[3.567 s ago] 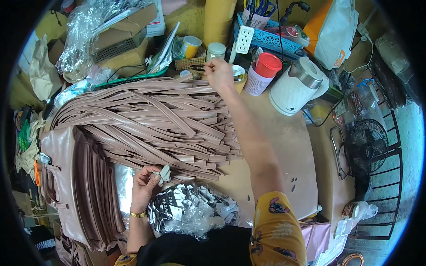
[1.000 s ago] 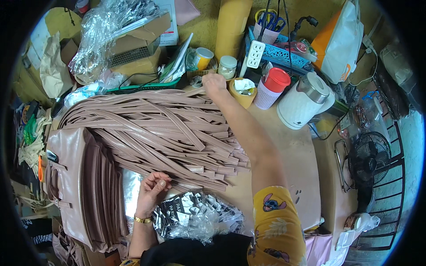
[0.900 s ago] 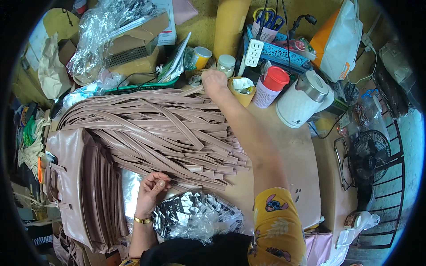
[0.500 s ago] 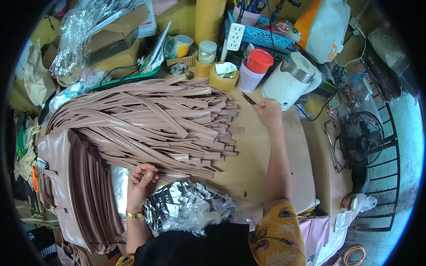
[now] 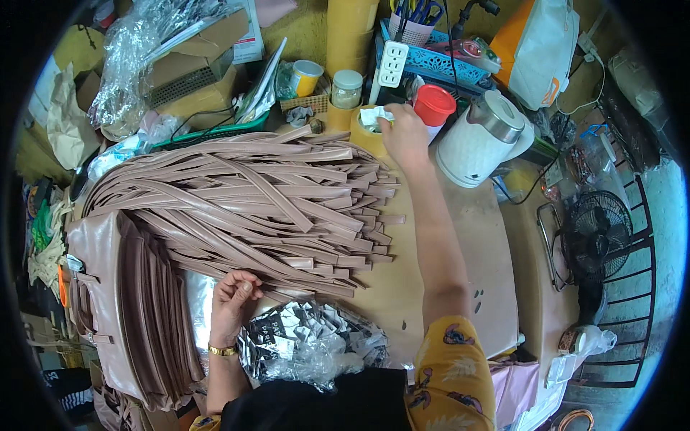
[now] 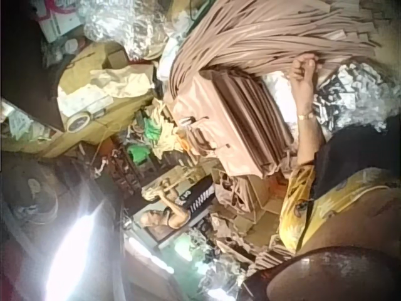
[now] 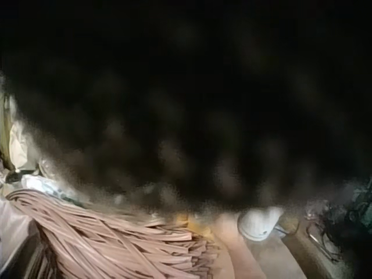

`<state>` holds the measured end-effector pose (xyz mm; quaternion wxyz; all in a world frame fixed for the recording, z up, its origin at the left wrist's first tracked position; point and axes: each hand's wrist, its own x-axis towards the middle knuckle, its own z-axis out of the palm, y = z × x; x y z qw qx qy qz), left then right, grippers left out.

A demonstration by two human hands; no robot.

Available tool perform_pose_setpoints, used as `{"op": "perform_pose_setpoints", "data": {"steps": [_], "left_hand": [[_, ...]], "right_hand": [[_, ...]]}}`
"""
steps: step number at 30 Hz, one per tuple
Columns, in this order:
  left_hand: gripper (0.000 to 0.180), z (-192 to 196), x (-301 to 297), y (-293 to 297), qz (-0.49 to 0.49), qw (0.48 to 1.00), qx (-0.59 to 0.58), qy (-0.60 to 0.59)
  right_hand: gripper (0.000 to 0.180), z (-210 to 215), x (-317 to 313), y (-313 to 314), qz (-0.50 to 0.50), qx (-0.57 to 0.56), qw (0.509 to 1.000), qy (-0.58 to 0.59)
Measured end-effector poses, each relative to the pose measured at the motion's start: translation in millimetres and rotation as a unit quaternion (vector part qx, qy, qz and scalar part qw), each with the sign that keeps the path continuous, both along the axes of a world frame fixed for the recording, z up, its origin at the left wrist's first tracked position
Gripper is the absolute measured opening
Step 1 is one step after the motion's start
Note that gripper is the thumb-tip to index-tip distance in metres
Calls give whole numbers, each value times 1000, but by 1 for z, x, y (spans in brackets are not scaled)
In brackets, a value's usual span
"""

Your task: The person attaches tags to bags, packs items into plastic bags, and organizes finished leather goods on a workshop table.

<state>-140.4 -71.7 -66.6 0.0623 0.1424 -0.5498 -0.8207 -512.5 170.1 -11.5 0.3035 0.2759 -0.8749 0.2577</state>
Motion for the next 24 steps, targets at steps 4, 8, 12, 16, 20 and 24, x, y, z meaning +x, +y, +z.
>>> {"op": "perform_pose_setpoints", "data": {"steps": [4,8,12,16,20,24], "left_hand": [[18,2,3,-1,2,1000,-6,-2],[20,6,3,2,5,1000,-9,-15],[18,4,0,2,-3,1000,23,-12],[17,0,4,-1,-5,1000,14,11],[16,-5,0,-4,-3,999,1,35],[16,-9,-7,-8,-15,999,4,38]], "right_hand": [[31,11,-20,-37,-114,170,971,-121],[27,15,-12,-41,-88,143,981,-93],[18,20,42,-41,52,66,996,-43],[16,17,84,-46,145,69,986,-52],[17,13,45,-26,87,-10,996,3],[25,-4,-25,-9,-13,-14,998,-54]]}}
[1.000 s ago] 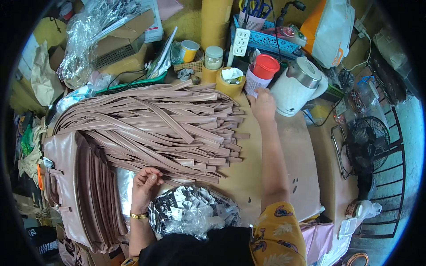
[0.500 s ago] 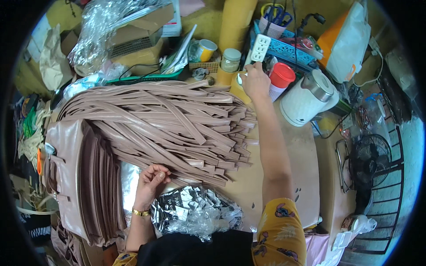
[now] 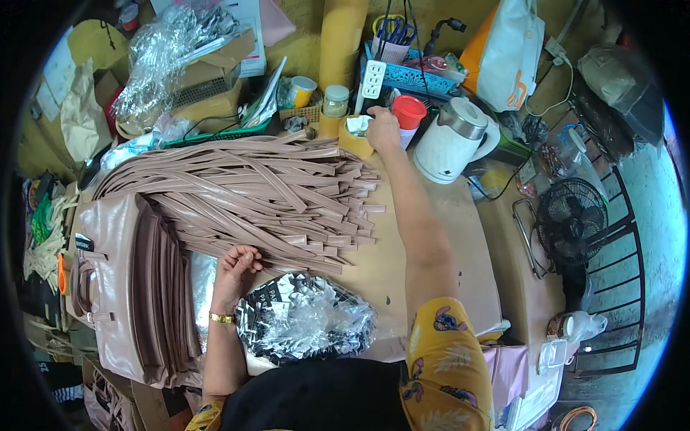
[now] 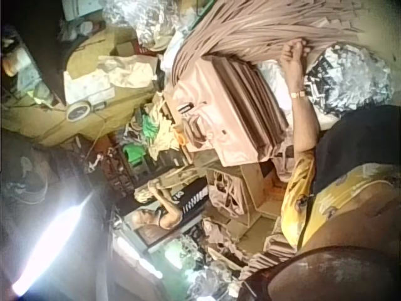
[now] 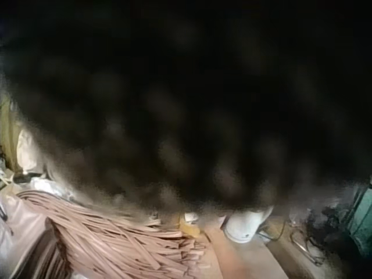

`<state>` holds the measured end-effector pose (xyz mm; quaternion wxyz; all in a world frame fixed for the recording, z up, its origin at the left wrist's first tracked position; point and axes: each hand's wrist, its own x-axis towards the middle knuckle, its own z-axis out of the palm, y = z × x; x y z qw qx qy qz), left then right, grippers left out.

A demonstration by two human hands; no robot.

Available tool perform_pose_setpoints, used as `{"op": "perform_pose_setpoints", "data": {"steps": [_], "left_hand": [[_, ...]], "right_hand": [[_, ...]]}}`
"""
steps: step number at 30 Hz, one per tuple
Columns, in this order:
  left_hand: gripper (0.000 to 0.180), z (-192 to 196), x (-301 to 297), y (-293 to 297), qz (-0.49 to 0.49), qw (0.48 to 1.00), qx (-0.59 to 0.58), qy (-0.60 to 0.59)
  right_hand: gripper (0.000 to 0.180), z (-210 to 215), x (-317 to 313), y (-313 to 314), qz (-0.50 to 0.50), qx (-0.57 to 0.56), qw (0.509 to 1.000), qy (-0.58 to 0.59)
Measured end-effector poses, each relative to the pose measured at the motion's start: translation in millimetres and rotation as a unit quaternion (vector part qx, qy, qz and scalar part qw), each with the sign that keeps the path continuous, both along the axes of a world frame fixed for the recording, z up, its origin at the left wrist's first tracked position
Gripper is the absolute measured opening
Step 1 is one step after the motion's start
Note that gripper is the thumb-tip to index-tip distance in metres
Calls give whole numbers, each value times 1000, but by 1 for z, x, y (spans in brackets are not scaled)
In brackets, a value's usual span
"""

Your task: The person attaches tags to bags, packs items into plastic bags, and organizes finished leather goods on a workshop table.

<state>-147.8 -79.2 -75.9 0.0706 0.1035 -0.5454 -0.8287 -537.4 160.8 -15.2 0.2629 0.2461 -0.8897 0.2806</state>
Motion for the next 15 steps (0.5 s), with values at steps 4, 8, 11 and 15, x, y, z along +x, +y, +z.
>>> {"op": "perform_pose_setpoints", "data": {"steps": [4,8,11,15], "left_hand": [[14,-4,1,0,2,1000,13,-6],[13,-4,0,1,5,1000,26,-3],[14,-1,1,3,7,999,34,-2],[14,1,0,3,10,1000,17,-3]], "right_hand": [[27,-4,-12,-18,-66,45,996,-44],[30,0,-17,-25,-82,206,970,-100],[27,0,-13,-26,-93,126,986,-58],[29,15,12,-10,-20,-146,988,-40]]}}
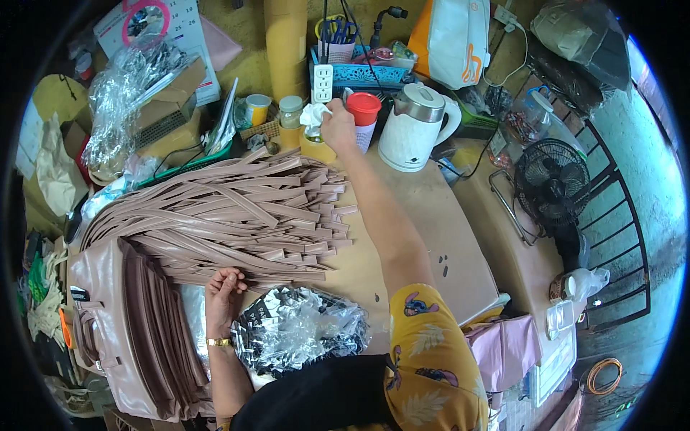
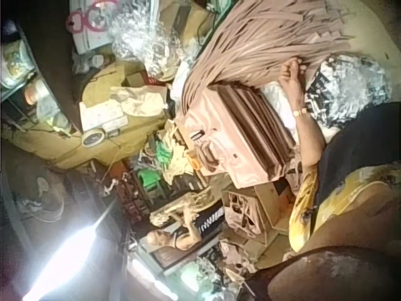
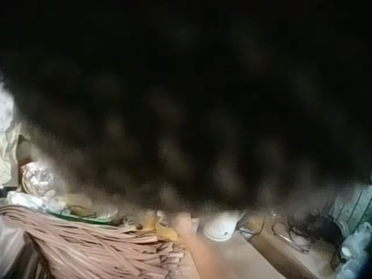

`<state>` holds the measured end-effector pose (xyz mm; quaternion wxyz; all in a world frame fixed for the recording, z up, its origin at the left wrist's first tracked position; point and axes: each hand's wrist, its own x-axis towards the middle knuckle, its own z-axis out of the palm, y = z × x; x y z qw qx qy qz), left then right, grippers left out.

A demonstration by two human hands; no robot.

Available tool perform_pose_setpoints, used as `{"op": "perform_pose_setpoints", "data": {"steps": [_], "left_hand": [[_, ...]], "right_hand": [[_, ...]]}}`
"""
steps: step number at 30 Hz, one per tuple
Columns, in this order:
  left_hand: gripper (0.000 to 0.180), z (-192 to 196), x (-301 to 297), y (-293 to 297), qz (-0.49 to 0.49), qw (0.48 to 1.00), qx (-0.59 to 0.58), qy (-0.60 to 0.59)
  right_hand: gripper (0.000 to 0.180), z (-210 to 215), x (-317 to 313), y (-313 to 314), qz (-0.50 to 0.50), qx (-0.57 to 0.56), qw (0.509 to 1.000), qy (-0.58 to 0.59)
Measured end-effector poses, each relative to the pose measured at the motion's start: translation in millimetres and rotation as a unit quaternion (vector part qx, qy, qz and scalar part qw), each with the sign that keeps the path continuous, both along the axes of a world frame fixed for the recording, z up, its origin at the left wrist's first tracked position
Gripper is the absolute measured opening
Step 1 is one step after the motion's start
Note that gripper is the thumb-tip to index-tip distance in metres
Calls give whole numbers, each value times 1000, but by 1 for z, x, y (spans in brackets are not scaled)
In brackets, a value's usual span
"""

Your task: The person attaches tags to bags, packs items into plastic bags, and organizes finished leather goods on a workshop table.

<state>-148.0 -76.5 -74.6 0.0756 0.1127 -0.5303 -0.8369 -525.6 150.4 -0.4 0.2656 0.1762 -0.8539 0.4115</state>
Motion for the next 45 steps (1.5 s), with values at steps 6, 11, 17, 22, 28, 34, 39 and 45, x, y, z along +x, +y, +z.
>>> {"op": "perform_pose_setpoints", "data": {"steps": [6,11,17,22,28,34,39,45], "left_hand": [[15,-2,3,0,13,999,-32,-12],[16,1,-1,2,11,999,-27,-16],[14,2,-1,1,15,999,-36,-18],[12,2,-2,2,13,999,-39,-17],[12,1,-2,2,11,999,-28,-15],[13,2,0,3,18,999,-25,-20],[11,4,-1,4,18,999,-31,-24],[12,5,-4,5,15,999,-30,-23]], "right_hand": [[28,0,72,77,55,27,997,-53],[18,-36,85,209,-178,13,983,34],[33,0,53,254,-4,-453,891,29],[49,-51,0,261,-30,-310,950,28],[30,-98,-9,284,-160,-306,935,-83],[17,-37,17,245,-113,-600,792,10],[14,-32,-13,270,-17,-545,835,76],[23,-80,-44,275,-280,-241,929,8]]}}
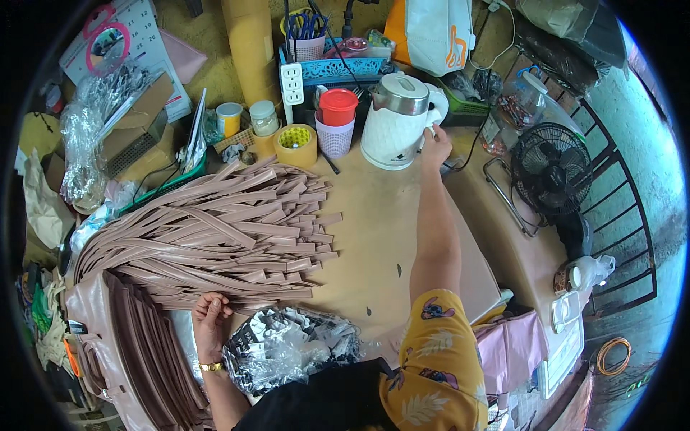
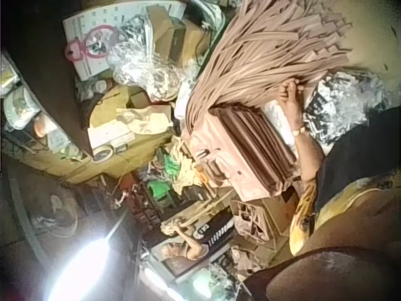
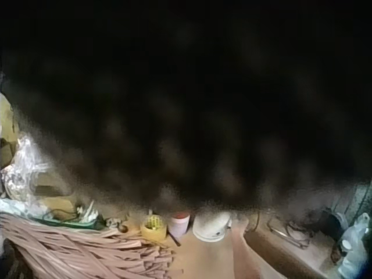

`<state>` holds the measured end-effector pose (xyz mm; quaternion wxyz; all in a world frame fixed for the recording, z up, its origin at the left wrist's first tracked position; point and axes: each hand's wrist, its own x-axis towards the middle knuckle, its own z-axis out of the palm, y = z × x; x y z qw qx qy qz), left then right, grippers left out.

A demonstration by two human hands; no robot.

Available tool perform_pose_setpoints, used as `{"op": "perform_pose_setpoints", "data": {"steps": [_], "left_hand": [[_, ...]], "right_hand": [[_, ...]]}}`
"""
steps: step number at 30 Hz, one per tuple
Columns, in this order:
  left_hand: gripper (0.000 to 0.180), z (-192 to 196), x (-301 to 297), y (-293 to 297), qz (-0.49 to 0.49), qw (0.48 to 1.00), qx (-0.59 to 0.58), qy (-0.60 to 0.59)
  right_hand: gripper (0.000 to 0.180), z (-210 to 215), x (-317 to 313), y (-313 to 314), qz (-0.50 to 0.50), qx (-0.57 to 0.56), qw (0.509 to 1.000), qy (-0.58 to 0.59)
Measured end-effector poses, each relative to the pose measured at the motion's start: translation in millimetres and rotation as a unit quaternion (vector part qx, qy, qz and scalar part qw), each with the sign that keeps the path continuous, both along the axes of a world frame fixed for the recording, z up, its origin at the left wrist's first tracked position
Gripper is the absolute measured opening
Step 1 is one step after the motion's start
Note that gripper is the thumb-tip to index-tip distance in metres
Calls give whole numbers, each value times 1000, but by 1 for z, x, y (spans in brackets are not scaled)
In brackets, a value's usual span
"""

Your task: The person attaches tags to bags, packs items into plastic bags, and organizes finished leather goods on a workshop table.

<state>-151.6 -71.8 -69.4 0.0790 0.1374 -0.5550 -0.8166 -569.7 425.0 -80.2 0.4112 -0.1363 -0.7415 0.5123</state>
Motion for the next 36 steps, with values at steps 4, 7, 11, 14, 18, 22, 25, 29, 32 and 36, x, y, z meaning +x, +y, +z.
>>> {"op": "perform_pose_setpoints", "data": {"steps": [4,7,11,14,18,22,25,29,32,36], "left_hand": [[12,-1,3,-1,5,1000,11,0],[13,-4,1,-1,3,1000,-5,-3],[13,2,6,0,11,1000,-17,-10],[12,0,0,0,-2,1000,-17,-7],[12,-2,10,-4,15,999,-28,-10],[12,-2,4,-2,10,1000,-1,3],[12,-4,2,-1,1,1000,14,21],[11,-3,1,-1,5,1000,4,10],[11,-3,3,-1,9,1000,-7,0],[11,0,2,0,3,1000,-25,-9]], "right_hand": [[25,-6,1,-3,-103,208,973,-8],[27,-1,-8,14,-74,264,960,-53],[35,11,-24,25,-25,-46,980,-194],[33,-18,-53,47,-61,-185,972,-129],[41,-11,-47,8,80,-315,925,-197],[37,11,-24,11,193,-294,919,-176],[38,25,-6,20,287,-409,858,-117],[45,32,5,19,340,-471,810,-81],[44,35,6,12,319,-472,820,-54],[40,7,-30,28,282,-412,866,-29]]}}
